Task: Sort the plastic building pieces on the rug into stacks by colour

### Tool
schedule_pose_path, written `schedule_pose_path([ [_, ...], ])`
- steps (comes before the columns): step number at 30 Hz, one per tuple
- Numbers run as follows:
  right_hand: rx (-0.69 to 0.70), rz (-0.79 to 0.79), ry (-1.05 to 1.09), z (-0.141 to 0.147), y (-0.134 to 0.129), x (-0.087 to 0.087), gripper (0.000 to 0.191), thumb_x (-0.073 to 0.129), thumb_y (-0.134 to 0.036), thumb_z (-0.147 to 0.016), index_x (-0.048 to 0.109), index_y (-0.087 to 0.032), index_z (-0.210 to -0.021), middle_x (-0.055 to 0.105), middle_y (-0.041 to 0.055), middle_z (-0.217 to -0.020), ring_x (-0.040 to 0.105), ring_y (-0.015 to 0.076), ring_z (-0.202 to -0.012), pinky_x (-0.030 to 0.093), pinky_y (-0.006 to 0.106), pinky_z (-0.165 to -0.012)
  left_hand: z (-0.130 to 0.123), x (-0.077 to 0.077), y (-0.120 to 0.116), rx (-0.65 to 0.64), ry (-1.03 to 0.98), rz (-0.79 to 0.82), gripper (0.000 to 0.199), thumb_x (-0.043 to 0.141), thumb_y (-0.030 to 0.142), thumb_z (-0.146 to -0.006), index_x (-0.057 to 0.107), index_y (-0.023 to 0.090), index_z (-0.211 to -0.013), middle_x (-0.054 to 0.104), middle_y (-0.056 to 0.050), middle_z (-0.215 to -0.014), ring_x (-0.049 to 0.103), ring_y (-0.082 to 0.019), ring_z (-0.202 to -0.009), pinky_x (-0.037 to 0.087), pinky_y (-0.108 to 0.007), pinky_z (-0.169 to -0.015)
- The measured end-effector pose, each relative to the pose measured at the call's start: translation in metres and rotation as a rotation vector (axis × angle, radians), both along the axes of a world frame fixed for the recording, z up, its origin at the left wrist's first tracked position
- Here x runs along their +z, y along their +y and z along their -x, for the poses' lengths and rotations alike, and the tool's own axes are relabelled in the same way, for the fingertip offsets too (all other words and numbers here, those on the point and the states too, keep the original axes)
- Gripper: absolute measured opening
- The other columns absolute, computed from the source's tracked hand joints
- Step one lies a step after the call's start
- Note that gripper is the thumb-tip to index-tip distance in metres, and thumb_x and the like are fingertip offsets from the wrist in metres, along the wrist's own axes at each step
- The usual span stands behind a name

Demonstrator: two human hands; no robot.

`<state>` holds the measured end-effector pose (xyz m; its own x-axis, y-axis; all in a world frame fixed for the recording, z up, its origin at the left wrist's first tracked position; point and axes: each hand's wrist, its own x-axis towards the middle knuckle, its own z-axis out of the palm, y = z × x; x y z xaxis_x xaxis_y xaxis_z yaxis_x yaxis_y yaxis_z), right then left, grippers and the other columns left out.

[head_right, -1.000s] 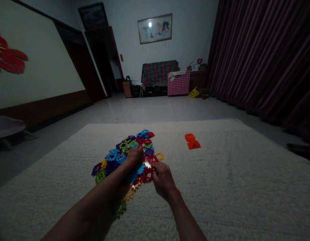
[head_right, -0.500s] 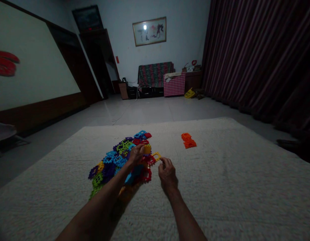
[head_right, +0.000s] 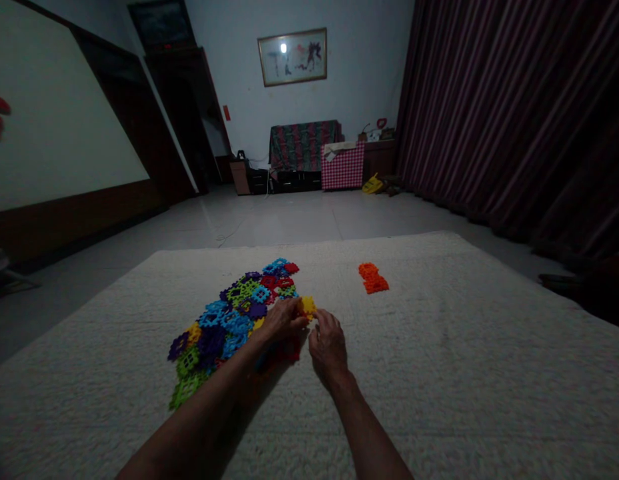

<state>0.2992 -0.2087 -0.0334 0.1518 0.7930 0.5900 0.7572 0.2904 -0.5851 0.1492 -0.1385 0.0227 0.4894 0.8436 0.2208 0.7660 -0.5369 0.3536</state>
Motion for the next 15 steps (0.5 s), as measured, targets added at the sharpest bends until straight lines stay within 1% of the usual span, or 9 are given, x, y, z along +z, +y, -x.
schedule_pose_path([
  [2, 0.014, 0.008, -0.038, -0.002, 0.007, -0.003, 0.055, 0.045, -0.007, -0.074, 0.057, -0.014, -0.127, 0.057, 0.0151, -0.131, 0.05, 0.0263, -0.123, 0.044, 0.047, -0.107, 0.005, -0.003, -0.002, -0.044, 0.009, 0.008, 0.034, 0.062, 0.033, -0.083, 0.06, 0.018, -0.113, 0.066, -0.01, -0.113, 0.06, -0.025, -0.106, 0.049, -0.037, -0.094],
  [4, 0.06, 0.04, -0.087, -0.005, 0.017, -0.001, 0.066, 0.045, -0.005, -0.068, 0.052, -0.012, -0.133, 0.051, 0.0168, -0.14, 0.043, 0.0274, -0.131, 0.04, 0.048, -0.11, 0.006, -0.006, -0.002, -0.058, -0.017, 0.0, 0.032, 0.061, 0.031, -0.082, 0.059, 0.017, -0.112, 0.065, -0.011, -0.115, 0.059, -0.025, -0.108, 0.048, -0.037, -0.096],
  [6, 0.126, 0.122, -0.145, -0.009, 0.029, 0.006, 0.075, 0.047, -0.005, -0.064, 0.048, -0.012, -0.138, 0.044, 0.0165, -0.147, 0.037, 0.0279, -0.137, 0.037, 0.049, -0.111, 0.006, -0.009, -0.003, -0.055, -0.058, 0.0, 0.038, 0.06, 0.027, -0.081, 0.056, 0.018, -0.117, 0.063, -0.011, -0.12, 0.057, -0.025, -0.112, 0.046, -0.039, -0.1],
  [8, 0.189, 0.255, -0.195, -0.011, 0.041, 0.019, 0.079, 0.048, -0.006, -0.064, 0.043, -0.014, -0.143, 0.04, 0.0151, -0.151, 0.032, 0.0283, -0.14, 0.036, 0.049, -0.111, 0.006, -0.011, -0.004, -0.054, -0.106, 0.014, 0.046, 0.06, 0.025, -0.079, 0.053, 0.018, -0.124, 0.061, -0.012, -0.125, 0.056, -0.026, -0.115, 0.044, -0.041, -0.103],
  [10, 0.24, 0.39, -0.243, -0.011, 0.05, 0.032, 0.08, 0.052, -0.01, -0.067, 0.039, -0.016, -0.146, 0.04, 0.0149, -0.151, 0.033, 0.0293, -0.139, 0.035, 0.049, -0.109, 0.006, -0.013, -0.004, -0.053, -0.154, 0.042, 0.052, 0.06, 0.025, -0.078, 0.05, 0.017, -0.129, 0.061, -0.012, -0.125, 0.056, -0.026, -0.115, 0.044, -0.041, -0.103],
  [12, 0.281, 0.485, -0.289, -0.01, 0.055, 0.043, 0.075, 0.054, -0.014, -0.071, 0.041, -0.017, -0.144, 0.046, 0.0147, -0.146, 0.039, 0.0291, -0.133, 0.035, 0.047, -0.107, 0.006, -0.017, -0.005, -0.029, -0.197, 0.066, 0.058, 0.059, 0.025, -0.078, 0.046, 0.016, -0.134, 0.061, -0.013, -0.127, 0.056, -0.027, -0.117, 0.044, -0.041, -0.104],
  [15, 0.296, 0.524, -0.349, -0.009, 0.055, 0.049, 0.061, 0.053, -0.013, -0.074, 0.051, -0.017, -0.134, 0.054, 0.0135, -0.136, 0.045, 0.0257, -0.125, 0.035, 0.04, -0.104, 0.005, -0.023, -0.004, 0.02, -0.223, 0.074, 0.066, 0.058, 0.025, -0.078, 0.04, 0.014, -0.14, 0.057, -0.016, -0.134, 0.052, -0.028, -0.123, 0.041, -0.043, -0.108],
])
